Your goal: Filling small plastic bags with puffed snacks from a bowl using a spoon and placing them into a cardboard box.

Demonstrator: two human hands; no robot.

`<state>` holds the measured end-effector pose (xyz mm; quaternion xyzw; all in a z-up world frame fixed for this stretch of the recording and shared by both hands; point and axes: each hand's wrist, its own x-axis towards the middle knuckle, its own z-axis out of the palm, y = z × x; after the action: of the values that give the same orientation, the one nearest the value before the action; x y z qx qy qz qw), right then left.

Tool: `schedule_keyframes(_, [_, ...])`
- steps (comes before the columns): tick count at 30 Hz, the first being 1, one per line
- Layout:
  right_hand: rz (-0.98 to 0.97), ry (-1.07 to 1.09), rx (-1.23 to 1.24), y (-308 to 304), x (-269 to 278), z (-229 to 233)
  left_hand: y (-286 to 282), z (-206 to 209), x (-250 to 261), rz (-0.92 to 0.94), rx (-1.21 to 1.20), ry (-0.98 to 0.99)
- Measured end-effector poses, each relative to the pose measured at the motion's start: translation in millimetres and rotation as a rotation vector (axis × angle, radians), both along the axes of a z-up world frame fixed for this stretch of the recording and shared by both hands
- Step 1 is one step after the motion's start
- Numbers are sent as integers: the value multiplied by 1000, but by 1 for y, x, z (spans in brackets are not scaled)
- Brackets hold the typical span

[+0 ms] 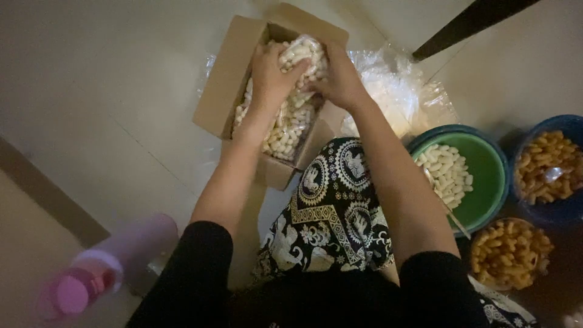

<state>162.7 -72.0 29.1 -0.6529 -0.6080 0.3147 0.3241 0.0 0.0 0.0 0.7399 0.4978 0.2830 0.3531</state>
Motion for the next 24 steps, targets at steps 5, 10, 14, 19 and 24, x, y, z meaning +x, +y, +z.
schedule_keyframes(5, [246,-160,-96,31,26,11,-24,40,11,73,-182,203])
schedule_keyframes(10, [342,-311,-188,39,22,8,-27,24,14,96,-160,337])
schedule_keyframes(14, [332,-276,-193,44,15,2,-20,3,20,-28,-66,444])
schedule_keyframes(19, [292,-475,-422,48,1,5,-5,-12,30,-158,-125,578])
schedule_keyframes(24, [303,-628,-432,39,-16,2,12,-32,35,-191,-141,739])
